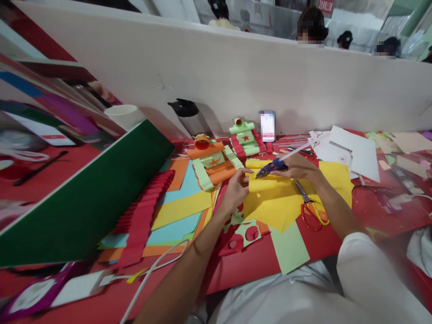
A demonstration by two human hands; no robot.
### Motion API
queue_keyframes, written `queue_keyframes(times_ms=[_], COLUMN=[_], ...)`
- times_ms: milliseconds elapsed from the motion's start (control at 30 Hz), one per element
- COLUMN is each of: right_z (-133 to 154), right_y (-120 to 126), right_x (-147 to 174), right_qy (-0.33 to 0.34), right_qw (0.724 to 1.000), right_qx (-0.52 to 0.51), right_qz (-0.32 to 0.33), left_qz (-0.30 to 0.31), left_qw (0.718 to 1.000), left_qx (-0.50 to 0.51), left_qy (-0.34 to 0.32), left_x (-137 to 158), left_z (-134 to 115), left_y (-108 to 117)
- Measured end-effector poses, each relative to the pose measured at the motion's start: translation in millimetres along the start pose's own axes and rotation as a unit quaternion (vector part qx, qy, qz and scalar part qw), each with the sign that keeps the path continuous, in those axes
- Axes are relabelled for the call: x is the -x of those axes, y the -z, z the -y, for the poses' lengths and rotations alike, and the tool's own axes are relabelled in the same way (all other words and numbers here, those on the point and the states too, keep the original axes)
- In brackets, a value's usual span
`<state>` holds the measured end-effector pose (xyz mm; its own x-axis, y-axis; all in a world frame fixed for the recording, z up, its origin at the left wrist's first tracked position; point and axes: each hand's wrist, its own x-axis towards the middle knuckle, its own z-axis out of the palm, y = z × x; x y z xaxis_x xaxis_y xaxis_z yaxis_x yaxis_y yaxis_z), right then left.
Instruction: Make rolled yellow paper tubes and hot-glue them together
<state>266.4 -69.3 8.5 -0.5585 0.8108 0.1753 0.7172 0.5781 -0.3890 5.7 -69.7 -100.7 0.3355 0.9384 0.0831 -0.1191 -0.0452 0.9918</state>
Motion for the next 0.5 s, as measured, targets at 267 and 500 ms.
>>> queue_keyframes(times_ms=[267, 500], right_z=[-8.6, -7.8], right_y=[1.4, -0.5], right_x=[1.8, 1.2], right_qy=[-0.014, -0.029], right_qw=[1.000, 0.998], right_qx=[0.024, 0.034], right_qz=[-0.007, -0.033], left_qz=[0.004, -0.001], left_qw=[1.000, 0.999], left_qx=[0.029, 0.035], left_qy=[0.010, 0.004], left_x=[-0.7, -0.8], left_z=[-5.3, -5.5], left_y=[0.0, -0.6])
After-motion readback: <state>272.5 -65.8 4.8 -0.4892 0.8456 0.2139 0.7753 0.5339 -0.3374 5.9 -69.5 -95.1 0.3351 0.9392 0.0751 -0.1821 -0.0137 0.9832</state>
